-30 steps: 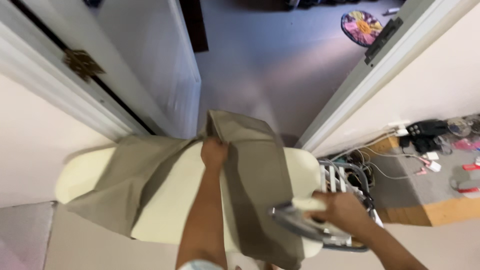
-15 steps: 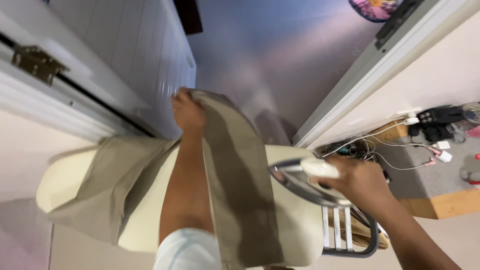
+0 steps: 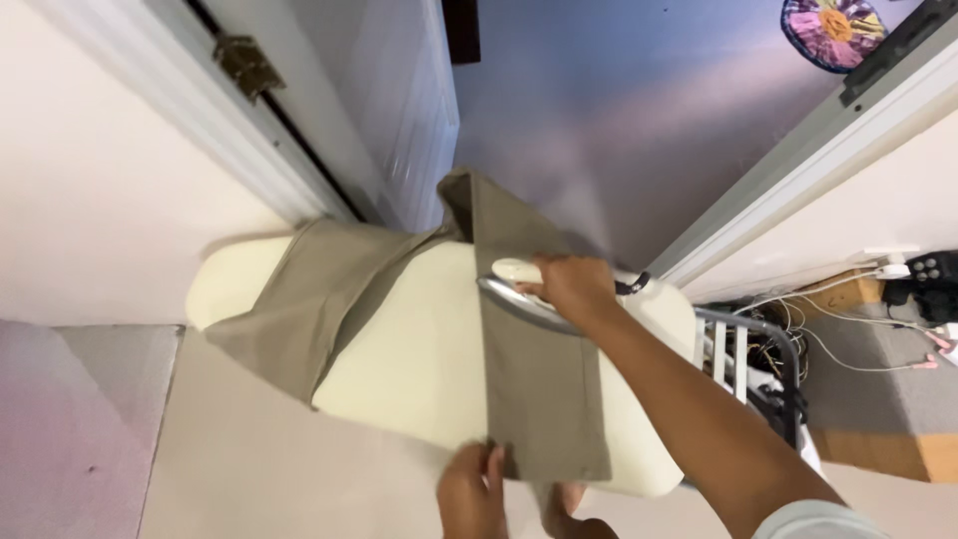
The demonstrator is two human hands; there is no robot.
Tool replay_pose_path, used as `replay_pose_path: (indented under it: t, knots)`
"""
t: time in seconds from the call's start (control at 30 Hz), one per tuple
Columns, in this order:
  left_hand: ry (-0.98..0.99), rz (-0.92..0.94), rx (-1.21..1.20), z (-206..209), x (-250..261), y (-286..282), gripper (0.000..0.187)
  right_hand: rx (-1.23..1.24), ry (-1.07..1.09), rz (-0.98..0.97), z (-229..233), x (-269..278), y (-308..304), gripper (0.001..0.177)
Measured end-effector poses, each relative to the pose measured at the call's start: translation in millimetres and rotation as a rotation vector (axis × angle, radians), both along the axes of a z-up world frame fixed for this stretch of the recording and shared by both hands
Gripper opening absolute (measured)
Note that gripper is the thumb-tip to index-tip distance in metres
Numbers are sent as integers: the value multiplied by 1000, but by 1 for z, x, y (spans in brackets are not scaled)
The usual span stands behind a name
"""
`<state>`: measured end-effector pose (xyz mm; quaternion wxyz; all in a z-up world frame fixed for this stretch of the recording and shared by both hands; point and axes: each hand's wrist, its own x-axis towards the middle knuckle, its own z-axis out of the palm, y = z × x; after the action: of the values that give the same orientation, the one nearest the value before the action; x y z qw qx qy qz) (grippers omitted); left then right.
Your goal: The person irons a pair of beige shorts on an ironing board, then switches to ironing a white shirt. They use a steam iron and adjust the garments between passes.
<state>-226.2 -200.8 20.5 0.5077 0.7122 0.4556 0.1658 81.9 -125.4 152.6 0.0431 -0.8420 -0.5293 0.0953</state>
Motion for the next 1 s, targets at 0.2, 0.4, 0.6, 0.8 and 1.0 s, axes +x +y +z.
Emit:
replay_pose_path:
  t: [0.2,0.4,0.6,0.8,1.0]
  knots:
    - [65,31,-157,49,-3,23,33,-102,24,1,1,-27,-23,60]
    - [-188,-146,523,54,1,-15,25,-114,-15,15,-1,-71,-83,60]
    - [-173,-684,957,42,39,-35,19,-98,-29,-1,0,-68,-83,59]
    - [-212,-735,1064,25,59,-29,13,-108,-39,-14,-2,-69,-84,60]
    - [-341,-773,1086,13,55,-32,19,-129,-14,-23,2,-71,-80,62]
